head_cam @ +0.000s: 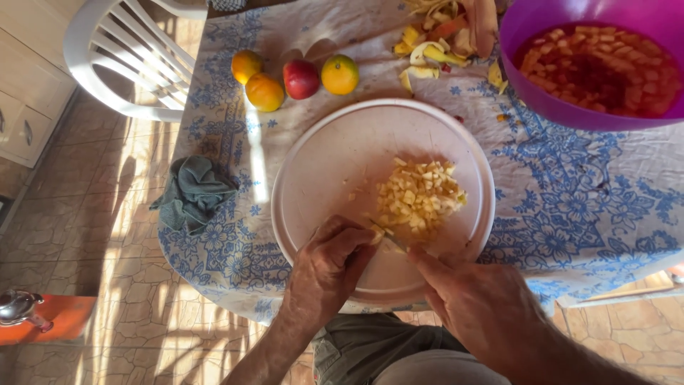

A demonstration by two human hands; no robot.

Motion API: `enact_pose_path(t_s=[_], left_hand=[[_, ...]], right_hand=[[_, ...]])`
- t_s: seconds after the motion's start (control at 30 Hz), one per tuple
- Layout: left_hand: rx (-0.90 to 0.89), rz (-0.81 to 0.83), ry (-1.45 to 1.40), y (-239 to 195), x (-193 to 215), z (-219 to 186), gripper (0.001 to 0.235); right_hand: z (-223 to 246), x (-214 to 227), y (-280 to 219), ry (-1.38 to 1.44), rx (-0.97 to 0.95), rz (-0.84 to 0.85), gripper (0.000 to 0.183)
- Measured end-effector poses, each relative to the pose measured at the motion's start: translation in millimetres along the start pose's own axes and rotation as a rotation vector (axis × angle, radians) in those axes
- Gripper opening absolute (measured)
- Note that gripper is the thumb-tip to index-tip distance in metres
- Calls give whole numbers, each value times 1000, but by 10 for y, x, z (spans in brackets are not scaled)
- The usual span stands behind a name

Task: The person dices a peeled banana on a white plate and transfers the pieces into a purple bowl. Then, the person peels a red apple with a knife over the plate, removing the skin in strips.

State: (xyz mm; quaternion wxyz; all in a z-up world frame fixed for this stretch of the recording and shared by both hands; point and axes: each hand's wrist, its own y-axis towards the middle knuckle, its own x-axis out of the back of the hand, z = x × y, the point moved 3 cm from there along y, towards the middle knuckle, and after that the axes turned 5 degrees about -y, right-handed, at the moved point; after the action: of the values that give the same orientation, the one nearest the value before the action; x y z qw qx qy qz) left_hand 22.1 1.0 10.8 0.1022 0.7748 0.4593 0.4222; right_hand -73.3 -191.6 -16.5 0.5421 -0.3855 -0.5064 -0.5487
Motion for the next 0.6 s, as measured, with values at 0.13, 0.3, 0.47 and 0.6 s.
enact_pose_path(t_s=[0.13,0.3,0.47,0.6], left_hand=[[9,20,-21,5,-1,1,10],[47,9,-33,7,6,-7,10],[24,9,-20,-1,-5,4,11],[68,6,-34,-26,-4,12,9]], right_hand=[[31,130,-26,107,13,-136,61],[7,2,-8,10,10,-18,58],[40,48,-46,39,40,-124,60],[45,11,-36,-9,44,-48,62]])
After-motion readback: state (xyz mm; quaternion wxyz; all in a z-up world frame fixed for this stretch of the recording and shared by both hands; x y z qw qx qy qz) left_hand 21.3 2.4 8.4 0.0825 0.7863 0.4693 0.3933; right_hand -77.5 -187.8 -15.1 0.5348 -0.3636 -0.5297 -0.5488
